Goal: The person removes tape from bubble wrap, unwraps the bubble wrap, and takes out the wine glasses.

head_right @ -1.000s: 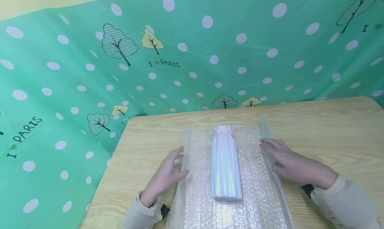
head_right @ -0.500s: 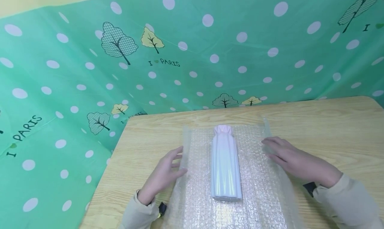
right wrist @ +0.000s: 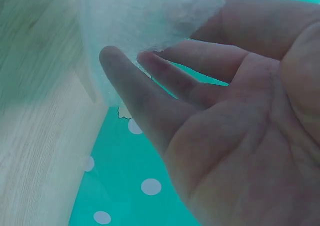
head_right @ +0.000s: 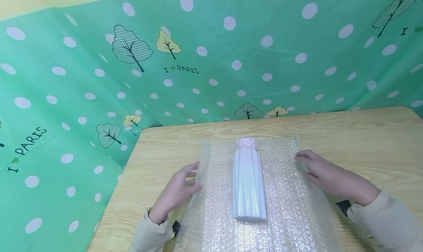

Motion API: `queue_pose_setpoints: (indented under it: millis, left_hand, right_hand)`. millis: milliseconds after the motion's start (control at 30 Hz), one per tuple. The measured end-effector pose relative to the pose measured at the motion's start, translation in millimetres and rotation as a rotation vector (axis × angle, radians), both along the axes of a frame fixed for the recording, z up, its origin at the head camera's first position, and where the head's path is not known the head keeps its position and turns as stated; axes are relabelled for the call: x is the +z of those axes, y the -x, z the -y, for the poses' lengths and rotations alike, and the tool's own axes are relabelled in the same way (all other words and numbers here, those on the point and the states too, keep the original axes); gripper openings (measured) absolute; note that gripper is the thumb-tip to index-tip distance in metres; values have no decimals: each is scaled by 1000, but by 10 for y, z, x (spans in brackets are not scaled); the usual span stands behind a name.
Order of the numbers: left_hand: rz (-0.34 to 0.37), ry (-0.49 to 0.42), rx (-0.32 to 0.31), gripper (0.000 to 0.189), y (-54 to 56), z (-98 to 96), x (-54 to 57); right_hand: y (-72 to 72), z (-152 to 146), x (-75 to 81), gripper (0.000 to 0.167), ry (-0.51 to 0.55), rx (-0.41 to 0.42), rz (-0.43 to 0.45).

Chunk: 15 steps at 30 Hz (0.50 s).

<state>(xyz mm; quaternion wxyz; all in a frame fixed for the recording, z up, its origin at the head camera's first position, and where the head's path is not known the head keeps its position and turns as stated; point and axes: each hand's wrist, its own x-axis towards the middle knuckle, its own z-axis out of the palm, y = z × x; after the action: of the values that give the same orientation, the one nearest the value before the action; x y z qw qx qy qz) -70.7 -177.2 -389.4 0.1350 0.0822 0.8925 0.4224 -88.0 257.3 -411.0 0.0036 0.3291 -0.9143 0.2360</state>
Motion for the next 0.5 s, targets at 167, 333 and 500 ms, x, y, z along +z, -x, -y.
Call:
queue_pose_setpoints:
  millis: [167, 333, 500]
  left_hand:
    - [-6, 10, 10, 71, 13, 36, 8]
    - [-12, 25, 19, 71, 31, 72, 8]
    - [-3, 19, 22, 71, 54, 113, -7]
  right_hand:
    - [15, -17, 3, 48, -11, -8, -14]
    - [25, -44, 6, 48, -38, -25, -20]
    - [31, -92, -12, 50, 43, -24, 96]
